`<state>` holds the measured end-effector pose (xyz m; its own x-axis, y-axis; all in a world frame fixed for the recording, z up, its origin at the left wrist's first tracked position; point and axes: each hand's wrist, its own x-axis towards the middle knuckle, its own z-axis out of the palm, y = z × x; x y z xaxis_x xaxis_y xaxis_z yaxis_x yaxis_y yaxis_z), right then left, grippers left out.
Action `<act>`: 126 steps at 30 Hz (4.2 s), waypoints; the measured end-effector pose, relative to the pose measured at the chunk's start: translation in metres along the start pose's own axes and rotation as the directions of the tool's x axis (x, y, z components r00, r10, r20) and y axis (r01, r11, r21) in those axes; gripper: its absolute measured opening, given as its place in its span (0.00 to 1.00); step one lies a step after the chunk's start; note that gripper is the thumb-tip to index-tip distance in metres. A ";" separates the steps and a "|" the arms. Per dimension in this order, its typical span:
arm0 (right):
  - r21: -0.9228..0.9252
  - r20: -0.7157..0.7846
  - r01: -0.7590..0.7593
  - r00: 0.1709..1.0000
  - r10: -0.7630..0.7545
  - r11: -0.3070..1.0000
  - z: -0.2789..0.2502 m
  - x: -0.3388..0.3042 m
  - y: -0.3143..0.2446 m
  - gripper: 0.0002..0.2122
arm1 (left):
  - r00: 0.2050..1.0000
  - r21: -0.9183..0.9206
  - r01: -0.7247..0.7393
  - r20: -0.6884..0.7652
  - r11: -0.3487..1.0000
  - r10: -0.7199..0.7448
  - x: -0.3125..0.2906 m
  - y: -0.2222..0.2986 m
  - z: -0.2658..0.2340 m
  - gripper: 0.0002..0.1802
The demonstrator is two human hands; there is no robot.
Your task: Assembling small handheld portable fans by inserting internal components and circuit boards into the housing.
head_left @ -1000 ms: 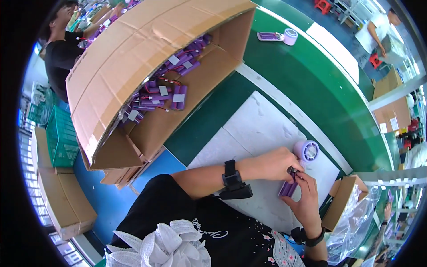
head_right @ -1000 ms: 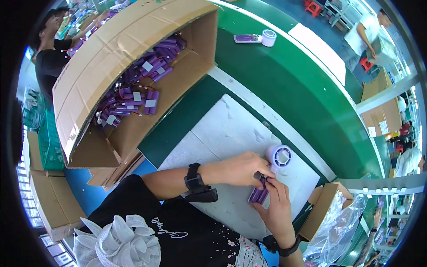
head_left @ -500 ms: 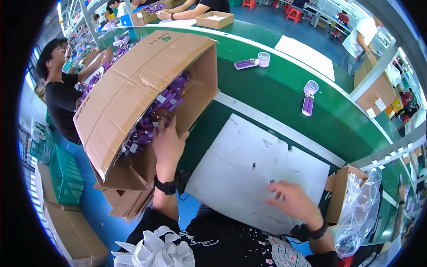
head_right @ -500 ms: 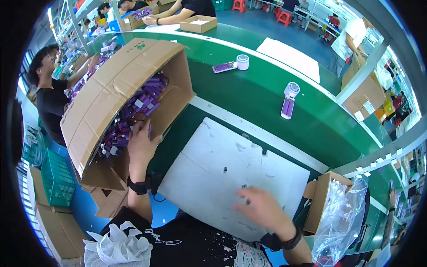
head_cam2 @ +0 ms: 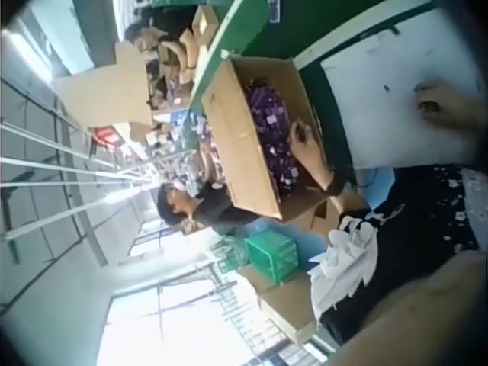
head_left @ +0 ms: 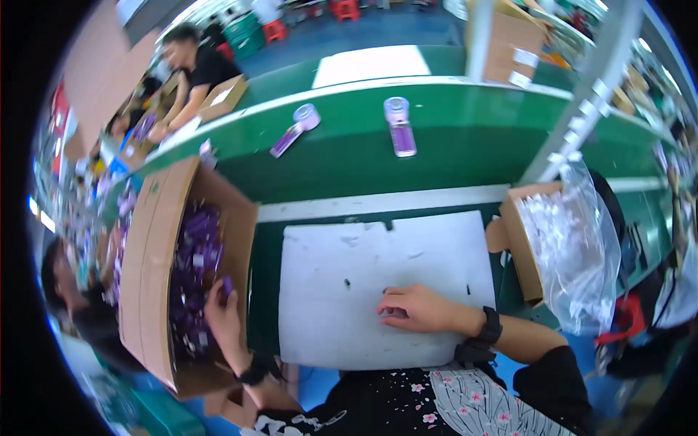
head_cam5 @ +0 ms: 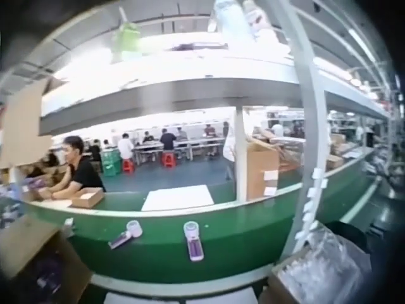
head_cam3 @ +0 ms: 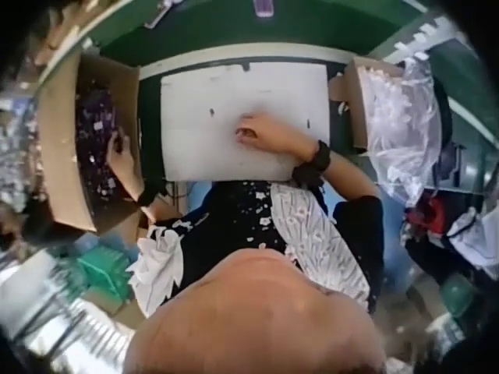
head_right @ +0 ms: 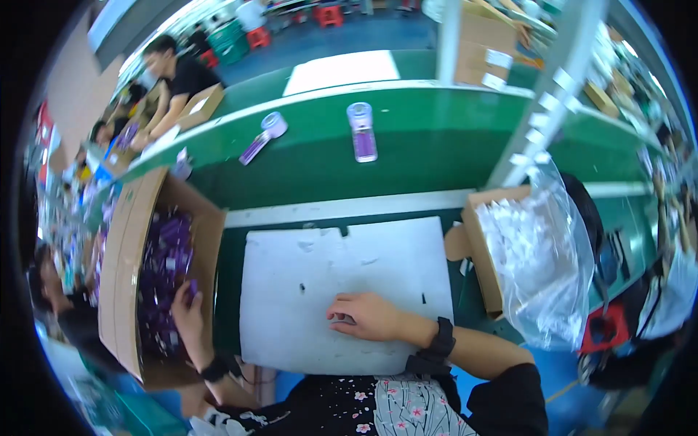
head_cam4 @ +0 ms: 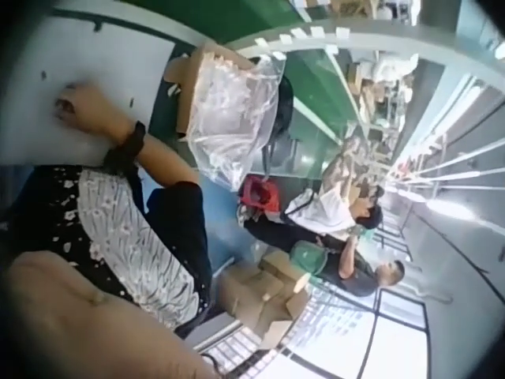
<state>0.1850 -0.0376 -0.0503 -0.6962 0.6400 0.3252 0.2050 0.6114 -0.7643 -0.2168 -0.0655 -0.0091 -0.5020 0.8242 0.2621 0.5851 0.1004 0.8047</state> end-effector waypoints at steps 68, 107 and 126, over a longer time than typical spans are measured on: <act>0.619 -0.412 -0.315 0.650 0.639 0.719 -0.031 -0.036 -0.002 0.10 | 0.597 -0.709 0.062 0.590 0.702 0.543 -0.095 0.153 0.226 0.21; 0.620 -0.404 -0.387 0.588 0.701 0.682 -0.029 -0.040 -0.002 0.16 | 0.536 -0.733 0.025 0.584 0.680 0.610 -0.097 0.157 0.234 0.19; 0.607 -0.397 -0.337 0.656 0.642 0.720 -0.032 -0.032 -0.007 0.15 | 0.542 -0.720 0.081 0.612 0.689 0.576 -0.097 0.157 0.231 0.20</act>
<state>0.2281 -0.0477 -0.0375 -0.0526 0.9970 -0.0562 -0.0357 -0.0581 -0.9977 0.0712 -0.0012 -0.0312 0.4551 0.8455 0.2793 -0.0958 -0.2654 0.9594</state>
